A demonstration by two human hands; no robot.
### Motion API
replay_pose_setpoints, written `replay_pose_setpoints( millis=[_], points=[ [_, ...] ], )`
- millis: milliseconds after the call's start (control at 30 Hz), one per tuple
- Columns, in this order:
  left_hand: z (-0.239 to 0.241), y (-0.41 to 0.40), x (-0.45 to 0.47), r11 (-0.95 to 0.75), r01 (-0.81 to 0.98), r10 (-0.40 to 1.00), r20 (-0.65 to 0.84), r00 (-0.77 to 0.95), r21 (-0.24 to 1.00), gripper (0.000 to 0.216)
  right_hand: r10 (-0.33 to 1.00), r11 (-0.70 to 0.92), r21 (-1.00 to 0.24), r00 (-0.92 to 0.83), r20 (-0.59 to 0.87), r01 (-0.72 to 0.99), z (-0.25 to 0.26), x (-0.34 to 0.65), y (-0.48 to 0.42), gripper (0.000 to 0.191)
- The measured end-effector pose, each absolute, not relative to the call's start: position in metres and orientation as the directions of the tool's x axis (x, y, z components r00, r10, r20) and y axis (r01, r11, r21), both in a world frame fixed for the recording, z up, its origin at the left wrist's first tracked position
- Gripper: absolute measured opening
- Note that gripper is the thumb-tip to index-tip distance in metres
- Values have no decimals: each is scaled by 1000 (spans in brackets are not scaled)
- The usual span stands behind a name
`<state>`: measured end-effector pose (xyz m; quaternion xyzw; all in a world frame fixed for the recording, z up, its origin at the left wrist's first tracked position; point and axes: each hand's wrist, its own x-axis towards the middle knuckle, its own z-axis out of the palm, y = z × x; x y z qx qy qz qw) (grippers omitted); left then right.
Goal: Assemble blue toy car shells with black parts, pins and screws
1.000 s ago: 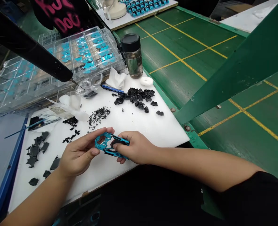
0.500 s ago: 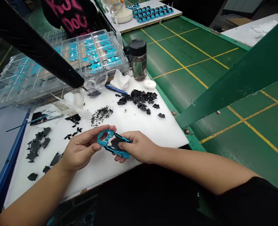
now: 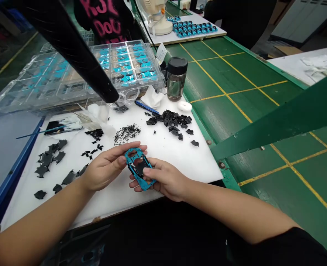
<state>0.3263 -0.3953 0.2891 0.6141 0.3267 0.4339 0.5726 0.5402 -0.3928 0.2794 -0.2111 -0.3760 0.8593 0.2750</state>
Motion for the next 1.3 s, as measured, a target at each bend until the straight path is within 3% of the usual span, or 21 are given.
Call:
replay_pose_setpoints(
  millis=[100, 200, 767, 900, 967, 1067, 1167, 1300],
  points=[
    [288, -392, 327, 28, -235, 891, 82, 446, 972, 38, 553, -681, -655, -816, -168, -327, 284, 540, -395, 45],
    [289, -390, 328, 101, -275, 885, 40, 464, 956, 36, 523, -735, -601, -827, -208, -313, 284, 539, -397, 41],
    [289, -388, 329, 77, -204, 887, 27, 462, 976, 39, 507, -775, -539, -834, -217, -331, 282, 535, -400, 37],
    [301, -391, 329, -204, 86, 930, 166, 327, 975, 44, 549, -782, -513, -781, -299, -354, 284, 538, -398, 33],
    [311, -394, 327, -422, 268, 896, 354, 268, 866, 44, 555, -794, -489, -757, -345, -360, 285, 538, -395, 31],
    [329, -399, 321, -657, 342, 750, 629, 206, 672, 35, 542, -819, -446, -742, -394, -362, 286, 537, -391, 31],
    [347, -404, 303, -707, 310, 665, 747, -16, 636, 32, 558, -819, -425, -709, -432, -386, 286, 537, -389, 30],
    [360, -406, 257, -537, 304, 679, 617, -397, 787, 34, 594, -799, -422, -671, -444, -428, 284, 537, -388, 28]
  ],
)
